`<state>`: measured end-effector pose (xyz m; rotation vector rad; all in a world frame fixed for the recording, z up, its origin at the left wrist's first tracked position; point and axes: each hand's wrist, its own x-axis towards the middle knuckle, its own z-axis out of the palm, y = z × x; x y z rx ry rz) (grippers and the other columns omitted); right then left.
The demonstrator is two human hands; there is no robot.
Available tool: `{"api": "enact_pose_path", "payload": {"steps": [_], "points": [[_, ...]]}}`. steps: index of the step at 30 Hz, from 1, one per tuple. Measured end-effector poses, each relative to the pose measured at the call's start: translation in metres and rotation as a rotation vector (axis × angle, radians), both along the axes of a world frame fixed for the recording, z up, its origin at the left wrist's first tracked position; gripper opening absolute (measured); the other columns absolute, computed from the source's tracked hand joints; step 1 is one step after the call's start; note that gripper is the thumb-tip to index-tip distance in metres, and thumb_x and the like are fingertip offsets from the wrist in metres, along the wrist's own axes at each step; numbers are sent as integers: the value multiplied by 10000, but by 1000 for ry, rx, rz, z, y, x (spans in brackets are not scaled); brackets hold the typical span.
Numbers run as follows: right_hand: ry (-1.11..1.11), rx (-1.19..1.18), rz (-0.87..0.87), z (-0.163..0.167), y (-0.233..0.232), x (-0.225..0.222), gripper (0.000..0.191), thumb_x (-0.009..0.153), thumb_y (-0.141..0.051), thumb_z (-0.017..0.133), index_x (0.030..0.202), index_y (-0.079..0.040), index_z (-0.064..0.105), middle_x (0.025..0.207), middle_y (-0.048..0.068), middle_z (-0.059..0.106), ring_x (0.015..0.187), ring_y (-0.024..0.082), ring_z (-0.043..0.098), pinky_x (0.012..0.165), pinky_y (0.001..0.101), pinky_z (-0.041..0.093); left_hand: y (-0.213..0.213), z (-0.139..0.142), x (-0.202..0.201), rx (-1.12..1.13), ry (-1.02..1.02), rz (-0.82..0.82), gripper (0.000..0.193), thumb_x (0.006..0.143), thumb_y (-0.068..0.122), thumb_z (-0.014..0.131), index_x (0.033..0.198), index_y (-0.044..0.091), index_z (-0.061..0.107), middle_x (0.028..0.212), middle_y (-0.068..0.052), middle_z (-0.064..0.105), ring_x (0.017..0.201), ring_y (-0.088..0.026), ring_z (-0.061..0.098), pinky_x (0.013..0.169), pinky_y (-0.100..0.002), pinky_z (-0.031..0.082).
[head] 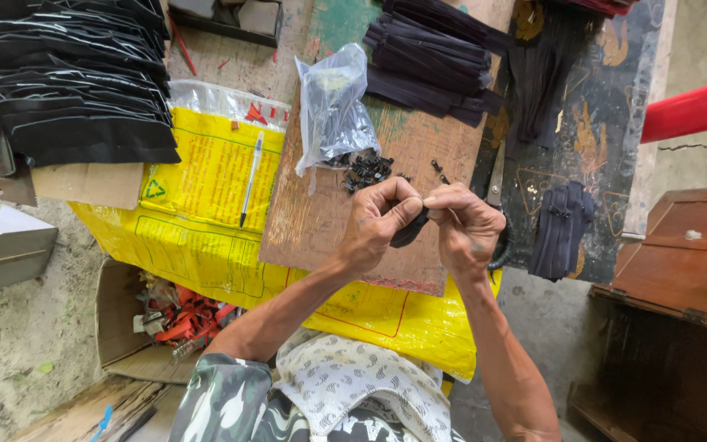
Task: The person attaches zipper sliders to the ends of black zipper tapes. They pick a slider, thread the tape teeth into it by hand, work the slider along to seat it, then set the finished zipper on a pile and start the next one.
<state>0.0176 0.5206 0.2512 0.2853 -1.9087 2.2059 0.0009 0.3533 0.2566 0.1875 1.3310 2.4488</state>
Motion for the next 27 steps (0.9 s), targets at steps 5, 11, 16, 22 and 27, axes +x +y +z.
{"api": "enact_pose_path", "payload": {"steps": [5,11,16,22,27], "points": [[-104,-35,85,25,43,-70,171,948,146,681,1066,26,713,1011,64,697,911,94,632,828,212,531,31,16,-70,-41,-47,-46,178,999,200,676,936,34,668,726,42,576,585,-14,436,494,-201,364],[-152,-25,155,48,93,-89,240,916,100,742,1136,24,683,1053,68,690,972,113,656,902,231,553,67,26,-92,-85,102,-52,220,1032,237,683,965,29,660,840,53,593,778,-19,490,676,-211,434],[-129,-109,184,58,116,-88,191,942,89,726,1116,16,696,1069,82,688,987,123,650,912,244,559,93,44,-92,-2,74,-76,215,1049,238,675,972,40,642,828,44,591,750,-29,503,661,-219,452],[-114,-123,164,67,149,-93,167,959,96,722,1109,25,703,1076,88,687,972,124,632,880,236,541,128,63,-92,64,-26,-83,209,1031,228,654,911,63,605,728,50,567,606,-25,486,523,-208,429],[-155,-205,181,82,173,-101,176,963,81,724,1129,36,693,1090,84,682,981,120,639,912,235,544,160,76,-99,-10,30,-19,196,1053,210,661,953,45,631,810,57,584,728,-11,485,624,-199,434]]}}
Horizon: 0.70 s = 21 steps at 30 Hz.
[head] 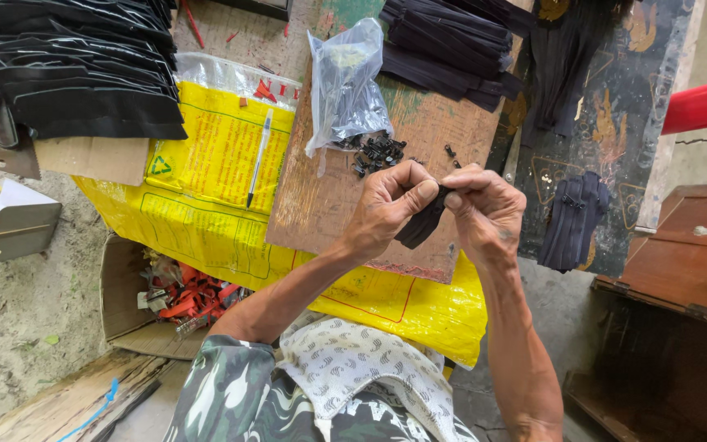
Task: The person attaches zipper sliders to the ends of black zipper tapes. They pick a slider, thread the tape teeth into it by hand, work the slider along to seat it, then set the finished zipper on a pile and start the next one.
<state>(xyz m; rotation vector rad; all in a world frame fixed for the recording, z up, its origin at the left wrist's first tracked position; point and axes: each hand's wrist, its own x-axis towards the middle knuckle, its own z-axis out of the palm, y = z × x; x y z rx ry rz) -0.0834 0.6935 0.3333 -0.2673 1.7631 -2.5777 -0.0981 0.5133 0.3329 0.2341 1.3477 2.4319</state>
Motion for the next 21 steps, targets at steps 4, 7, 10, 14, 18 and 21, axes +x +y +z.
{"api": "enact_pose_path", "payload": {"steps": [4,7,10,14,18,21], "points": [[-29,26,17,21,40,-3,197,960,77,735,1145,39,679,1089,77,673,1002,125,660,939,247,559,26,14,-6,-39,39,-10,195,1051,211,674,1023,18,684,867,44,633,791,-23,527,700,-207,472],[-53,56,21,31,67,-7,199,953,71,737,1141,40,678,1093,80,677,1008,127,674,940,256,571,48,8,-9,-64,74,-34,208,1050,214,674,1073,12,715,889,37,660,815,-31,553,727,-210,489],[-73,89,17,27,72,-21,205,946,67,740,1140,41,678,1090,85,690,1005,130,688,939,261,578,43,-13,-29,-108,100,-57,205,1029,205,689,1091,13,724,899,29,683,829,-37,585,739,-212,511],[-97,97,10,-17,-10,-67,227,932,61,754,1147,46,683,1092,90,704,984,129,691,922,261,582,-31,-36,-75,-198,136,-26,197,1019,194,704,1076,9,740,906,17,695,856,-43,606,770,-218,526],[-83,115,17,-15,-30,-82,217,941,54,757,1146,45,687,1097,87,700,995,129,693,919,255,582,-58,-31,-87,-132,111,-26,192,1026,194,695,1078,13,738,929,17,703,879,-45,609,801,-227,530],[-70,112,25,-11,-15,-72,216,941,53,757,1146,44,692,1098,88,699,996,125,690,911,251,584,-38,-32,-74,-111,76,-36,186,1018,191,698,1072,18,739,920,18,703,862,-47,611,779,-227,530]]}}
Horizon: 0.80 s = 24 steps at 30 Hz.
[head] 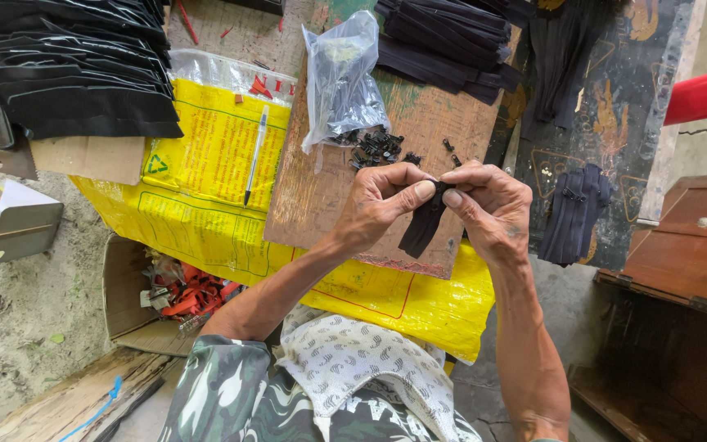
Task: The person attaches zipper sliders to the ends of black zipper tapes. They pick a slider, thread the tape teeth into it by hand, work the slider along to seat it, then set the finished zipper on a pile and start the next one.
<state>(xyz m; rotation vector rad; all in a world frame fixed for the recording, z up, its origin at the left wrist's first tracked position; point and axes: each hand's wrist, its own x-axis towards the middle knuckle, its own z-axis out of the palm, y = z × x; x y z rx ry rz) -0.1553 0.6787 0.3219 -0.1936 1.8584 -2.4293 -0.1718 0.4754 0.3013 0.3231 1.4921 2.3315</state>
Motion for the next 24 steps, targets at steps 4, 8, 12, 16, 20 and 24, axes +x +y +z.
{"api": "enact_pose_path", "payload": {"steps": [4,8,12,16,20,24], "points": [[10,-3,4,-16,2,-12,213,941,58,753,1144,40,693,1093,81,690,983,117,679,898,241,576,5,-14,-12,3,-20,5,186,1017,188,698,1076,17,742,910,22,696,843,-41,590,758,-221,510],[22,-24,6,-53,-3,-25,206,946,65,748,1143,41,693,1083,75,679,982,114,667,902,239,566,0,-50,-25,-6,16,17,179,1033,191,688,1056,17,722,920,39,674,871,-26,573,790,-211,500],[27,-17,-2,-135,-10,-34,212,948,74,746,1150,46,689,1080,77,674,995,121,662,927,247,562,-4,-135,-35,9,-3,5,173,1046,192,683,1018,21,694,888,51,638,832,-16,530,738,-204,461],[14,-45,-23,-217,-18,-42,227,940,63,748,1156,45,676,1092,76,670,1013,131,672,952,260,572,-3,-215,-43,27,-38,27,163,1039,181,673,1019,20,692,881,49,643,818,-12,532,719,-198,458],[-1,-55,-17,-235,-18,-45,224,941,55,751,1149,46,668,1102,81,668,1023,137,677,963,268,575,-8,-229,-45,21,-39,40,146,1033,161,670,1018,17,689,882,43,657,817,-14,555,721,-197,481],[-1,-40,-9,-246,-22,-56,210,948,68,736,1146,49,669,1090,84,666,1013,136,674,951,263,572,-8,-238,-55,5,-23,53,144,1035,156,672,1015,15,688,878,42,653,818,-14,555,722,-197,483]]}}
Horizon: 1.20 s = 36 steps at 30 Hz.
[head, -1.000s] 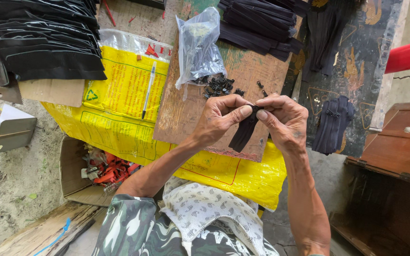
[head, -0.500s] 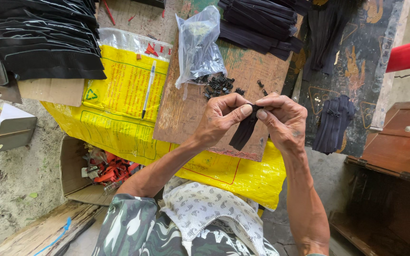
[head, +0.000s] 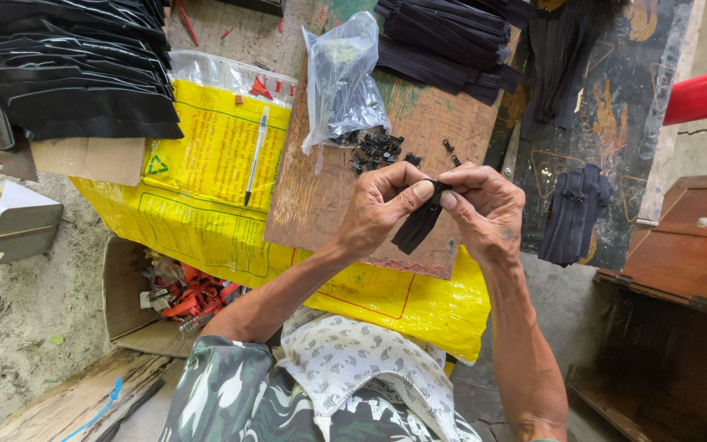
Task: The person attaches zipper sliders to the ends of black zipper tapes. They pick a slider, thread the tape teeth into it by hand, work the slider along to seat it, then set the finished zipper on a pile and start the next one.
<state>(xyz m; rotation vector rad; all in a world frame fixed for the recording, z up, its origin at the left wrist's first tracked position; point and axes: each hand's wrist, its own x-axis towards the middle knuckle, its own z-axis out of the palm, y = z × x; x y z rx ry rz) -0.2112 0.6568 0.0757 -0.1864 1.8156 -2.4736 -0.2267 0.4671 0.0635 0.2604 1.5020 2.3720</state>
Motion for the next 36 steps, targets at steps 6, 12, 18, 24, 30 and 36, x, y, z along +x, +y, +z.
{"api": "enact_pose_path", "payload": {"steps": [6,12,18,24,30,36], "points": [[17,-53,13,-103,4,-32,182,962,80,709,1140,51,690,1081,96,676,989,131,665,924,253,566,7,-99,-31,10,-18,-10,154,1038,175,666,968,38,653,822,45,630,743,-10,534,641,-196,460],[125,-38,-103,-178,13,-40,117,978,83,723,1084,36,710,1019,77,681,906,103,607,837,215,510,36,-159,-37,34,-24,47,159,1035,176,675,962,36,649,808,39,618,714,-10,510,608,-198,439],[174,133,-139,-147,16,-49,122,979,53,734,1092,27,697,1023,47,672,878,79,597,808,192,503,35,-131,-47,78,-105,30,177,1025,188,663,948,29,661,743,21,624,616,-32,519,529,-215,431],[98,75,-74,-127,0,-61,234,936,54,764,1144,23,663,1080,55,673,1000,101,649,928,225,550,6,-127,-60,17,-10,30,179,1040,196,669,1000,21,676,835,41,628,756,-13,512,658,-205,443],[96,36,-59,-143,-17,-61,189,949,80,735,1120,30,670,1095,81,678,1000,116,657,935,233,560,-10,-140,-61,37,-26,31,180,1046,201,663,984,32,659,828,41,618,739,-12,506,636,-203,437],[119,-10,-91,-153,-31,-53,148,952,112,712,1075,35,683,1066,90,682,942,107,627,869,227,538,-20,-140,-49,79,-44,-1,168,1040,197,663,961,54,627,801,47,585,696,-11,480,587,-198,411]]}}
